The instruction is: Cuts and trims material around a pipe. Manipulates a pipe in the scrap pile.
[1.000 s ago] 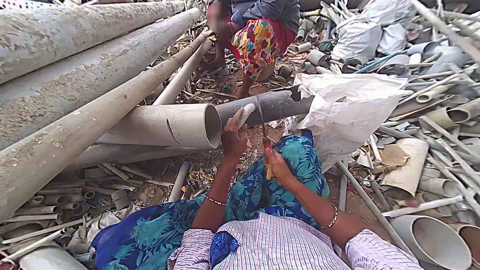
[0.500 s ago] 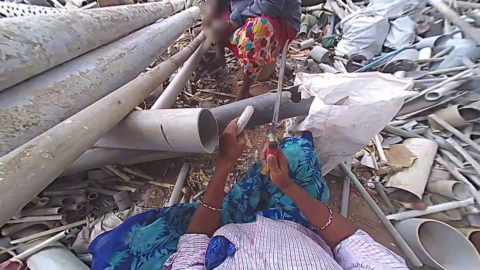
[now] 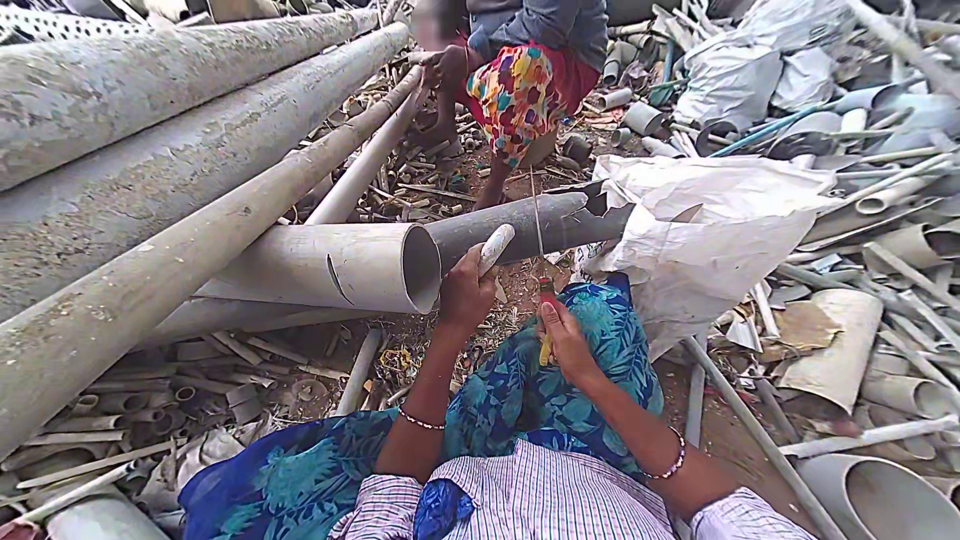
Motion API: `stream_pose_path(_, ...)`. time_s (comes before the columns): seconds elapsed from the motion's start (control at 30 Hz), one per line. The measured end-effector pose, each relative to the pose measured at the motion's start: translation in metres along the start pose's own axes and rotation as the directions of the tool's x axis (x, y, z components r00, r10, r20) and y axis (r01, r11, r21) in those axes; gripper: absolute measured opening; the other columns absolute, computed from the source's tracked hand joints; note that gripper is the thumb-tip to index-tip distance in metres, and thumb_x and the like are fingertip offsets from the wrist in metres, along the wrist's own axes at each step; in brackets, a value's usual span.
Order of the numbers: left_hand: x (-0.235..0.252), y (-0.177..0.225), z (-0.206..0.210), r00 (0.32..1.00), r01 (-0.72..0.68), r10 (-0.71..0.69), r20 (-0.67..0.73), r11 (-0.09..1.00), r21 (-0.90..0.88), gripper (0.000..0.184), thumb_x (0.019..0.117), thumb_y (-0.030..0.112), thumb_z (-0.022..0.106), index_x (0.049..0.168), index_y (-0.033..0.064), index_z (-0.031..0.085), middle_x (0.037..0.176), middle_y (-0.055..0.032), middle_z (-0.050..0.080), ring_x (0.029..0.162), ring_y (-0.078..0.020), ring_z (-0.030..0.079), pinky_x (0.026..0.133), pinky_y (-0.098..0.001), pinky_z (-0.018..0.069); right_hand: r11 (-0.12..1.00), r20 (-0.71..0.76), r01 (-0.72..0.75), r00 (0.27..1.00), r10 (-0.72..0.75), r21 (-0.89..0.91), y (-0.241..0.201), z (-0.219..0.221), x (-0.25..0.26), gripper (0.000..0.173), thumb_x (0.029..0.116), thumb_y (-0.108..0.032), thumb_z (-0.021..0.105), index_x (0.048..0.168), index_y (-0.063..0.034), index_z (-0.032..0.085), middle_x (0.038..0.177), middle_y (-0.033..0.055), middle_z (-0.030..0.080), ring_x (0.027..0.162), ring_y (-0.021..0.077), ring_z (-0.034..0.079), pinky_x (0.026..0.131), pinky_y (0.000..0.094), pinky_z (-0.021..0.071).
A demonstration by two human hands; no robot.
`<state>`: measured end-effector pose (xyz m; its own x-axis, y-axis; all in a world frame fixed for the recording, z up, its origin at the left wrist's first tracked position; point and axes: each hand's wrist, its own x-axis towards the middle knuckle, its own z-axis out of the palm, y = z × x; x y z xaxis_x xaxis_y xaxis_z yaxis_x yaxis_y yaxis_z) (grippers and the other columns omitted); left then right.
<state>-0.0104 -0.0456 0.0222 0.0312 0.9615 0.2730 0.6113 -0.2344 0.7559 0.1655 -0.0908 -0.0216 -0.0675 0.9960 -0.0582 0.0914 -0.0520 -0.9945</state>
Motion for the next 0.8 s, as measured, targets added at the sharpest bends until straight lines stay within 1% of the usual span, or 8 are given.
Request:
stream_pose_path(0.1, -0.003, 0.002, 0.000, 0.999, -0.032, 0.031, 0.014, 0.999, 0.028, 0.038, 0.1026, 0.013, 0.061, 0.138, -0.0003, 0.057, 0.114, -0.0237, 0.069, 0.097, -0.0408, 0.070, 0.084, -0.0601, 0.0546, 0.870, 0.095, 0.474, 0.881, -0.464, -0.138, 0.001, -0.001, -0.015, 0.046, 0.1094, -0.037, 0.039, 0.108, 0.0062, 0.055, 0.070, -0.0090, 0.047, 0.058, -0.0089, 0.044, 0.055, 0.0101, 0.0407)
stream_pose_path(0.13, -0.004, 0.004, -0.001, 0.999, -0.046, 0.046, 0.017, 0.998, 0.039, 0.038, 0.1019, 0.011, 0.061, 0.138, -0.0014, 0.057, 0.116, -0.0246, 0.069, 0.100, -0.0421, 0.069, 0.085, -0.0608, 0.0537, 0.884, 0.121, 0.446, 0.894, -0.432, -0.137, 0.001, 0.000, -0.015, 0.045, 0.1096, -0.036, 0.039, 0.107, 0.0056, 0.055, 0.069, -0.0086, 0.046, 0.057, -0.0087, 0.043, 0.055, 0.0100, 0.0395)
stream_pose_path(0.23, -0.007, 0.008, -0.003, 0.998, -0.043, 0.041, 0.048, 0.997, 0.057, 0.038, 0.1016, 0.010, 0.062, 0.138, -0.0001, 0.058, 0.121, -0.0244, 0.068, 0.105, -0.0425, 0.068, 0.089, -0.0610, 0.0532, 0.987, 0.066, -0.158, 0.985, 0.158, -0.007, 0.000, -0.006, 0.001, 0.028, 0.1126, -0.025, 0.032, 0.108, -0.0047, 0.051, 0.066, -0.0050, 0.042, 0.048, 0.0005, 0.039, 0.043, 0.0152, 0.0325)
stream_pose_path(0.27, -0.003, 0.007, -0.004, 0.998, -0.054, 0.050, 0.048, 0.996, 0.066, 0.037, 0.1005, 0.010, 0.063, 0.136, -0.0003, 0.060, 0.120, -0.0241, 0.069, 0.105, -0.0416, 0.069, 0.090, -0.0608, 0.0531, 0.986, 0.038, -0.167, 0.985, 0.167, 0.007, -0.004, -0.008, 0.003, 0.028, 0.1126, -0.024, 0.032, 0.108, -0.0053, 0.052, 0.067, -0.0055, 0.042, 0.048, 0.0005, 0.040, 0.043, 0.0152, 0.0333)
stream_pose_path(0.4, 0.002, 0.010, -0.001, 0.996, -0.077, 0.072, 0.048, 0.991, 0.109, 0.035, 0.0977, 0.006, 0.066, 0.132, -0.0036, 0.064, 0.119, -0.0244, 0.070, 0.109, -0.0413, 0.069, 0.096, -0.0593, 0.0512, 0.915, 0.150, 0.394, 0.913, -0.379, -0.091, -0.009, -0.009, -0.019, 0.040, 0.1085, -0.037, 0.039, 0.107, 0.0011, 0.054, 0.072, -0.0119, 0.046, 0.056, -0.0095, 0.044, 0.051, 0.0091, 0.0396)
stream_pose_path(0.57, -0.007, 0.014, -0.008, 0.986, -0.159, 0.145, 0.085, 0.968, 0.196, 0.036, 0.0922, 0.001, 0.071, 0.128, 0.0005, 0.068, 0.113, -0.0226, 0.070, 0.105, -0.0449, 0.065, 0.092, -0.0622, 0.0490, 0.967, 0.067, -0.227, 0.973, 0.221, 0.118, -0.012, -0.010, -0.005, 0.030, 0.1132, -0.024, 0.027, 0.101, -0.0086, 0.050, 0.063, -0.0058, 0.043, 0.045, 0.0004, 0.039, 0.040, 0.0140, 0.0323)
stream_pose_path(0.7, -0.006, 0.011, -0.001, 0.976, -0.215, 0.207, 0.063, 0.950, 0.225, 0.038, 0.0855, -0.006, 0.072, 0.122, 0.0017, 0.071, 0.103, -0.0210, 0.071, 0.098, -0.0446, 0.064, 0.083, -0.0604, 0.0483, 0.960, 0.141, 0.281, 0.951, -0.277, -0.013, -0.011, -0.012, -0.025, 0.028, 0.1087, -0.029, 0.037, 0.104, -0.0055, 0.051, 0.071, -0.0135, 0.045, 0.055, -0.0092, 0.043, 0.050, 0.0080, 0.0380)
stream_pose_path(0.8, -0.009, 0.015, -0.002, 0.976, -0.215, 0.194, 0.101, 0.935, 0.281, 0.041, 0.0806, -0.013, 0.071, 0.119, 0.0024, 0.072, 0.104, -0.0197, 0.071, 0.102, -0.0452, 0.063, 0.085, -0.0606, 0.0469, 0.999, 0.202, 0.026, 0.979, -0.018, -0.041, 0.001, -0.012, -0.015, 0.027, 0.1093, -0.023, 0.035, 0.110, -0.0027, 0.052, 0.069, -0.0090, 0.043, 0.052, -0.0038, 0.042, 0.048, 0.0121, 0.0372)
